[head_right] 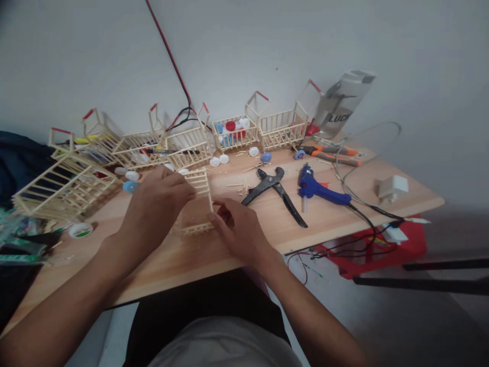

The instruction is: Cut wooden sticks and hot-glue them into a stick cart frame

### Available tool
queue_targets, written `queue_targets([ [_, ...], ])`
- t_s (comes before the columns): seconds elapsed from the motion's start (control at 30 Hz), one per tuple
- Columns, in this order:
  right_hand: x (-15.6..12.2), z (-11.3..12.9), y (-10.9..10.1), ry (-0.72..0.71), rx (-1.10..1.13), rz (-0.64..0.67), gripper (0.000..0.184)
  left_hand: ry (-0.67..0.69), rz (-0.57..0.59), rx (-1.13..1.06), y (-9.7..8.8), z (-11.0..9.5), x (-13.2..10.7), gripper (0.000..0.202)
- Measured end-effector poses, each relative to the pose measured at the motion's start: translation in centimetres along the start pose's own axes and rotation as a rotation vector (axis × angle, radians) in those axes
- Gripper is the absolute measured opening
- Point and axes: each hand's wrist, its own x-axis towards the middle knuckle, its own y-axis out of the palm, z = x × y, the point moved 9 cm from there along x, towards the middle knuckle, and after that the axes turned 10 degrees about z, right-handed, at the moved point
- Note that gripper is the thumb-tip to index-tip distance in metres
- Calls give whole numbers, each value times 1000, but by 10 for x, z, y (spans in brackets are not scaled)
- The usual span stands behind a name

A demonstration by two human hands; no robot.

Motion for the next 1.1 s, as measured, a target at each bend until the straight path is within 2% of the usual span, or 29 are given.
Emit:
queue_targets([
  [0.2, 0, -1, 0, 13, -6, 1, 34, 4, -46, 17, -4, -2, -3, 29],
  [0.4, -1, -4, 1, 14, -5, -4, 34, -4, -40, -2, -2, -1, -2, 22],
  [0.5, -1, -4, 1, 19, -4, -5, 31, -4, -90, -72, -9, 3, -3, 22],
  [0.67, -4, -6, -1, 64, -2, -9, 31, -92, -293, -254, -38, 29, -22, 18],
  [0.77, -8, -8, -11, 93, -39, -74, 28, -186, -382, -286, -49, 50, -41, 18],
  [0.83, -10, -1, -23, 64, -123, -157, 25, -245, -387, -312, -46, 63, -52, 18],
  [0.93, -7, 26, -38, -80, -270, -258, 17, -347, -415, -388, -33, 82, -64, 20],
  [1.03, 5, 59, -33, -258, -423, -246, 14, -402, -435, -493, -17, 96, -68, 21],
  [1.1, 16, 74, -22, -332, -531, -189, 14, -406, -389, -573, -4, 102, -66, 20],
])
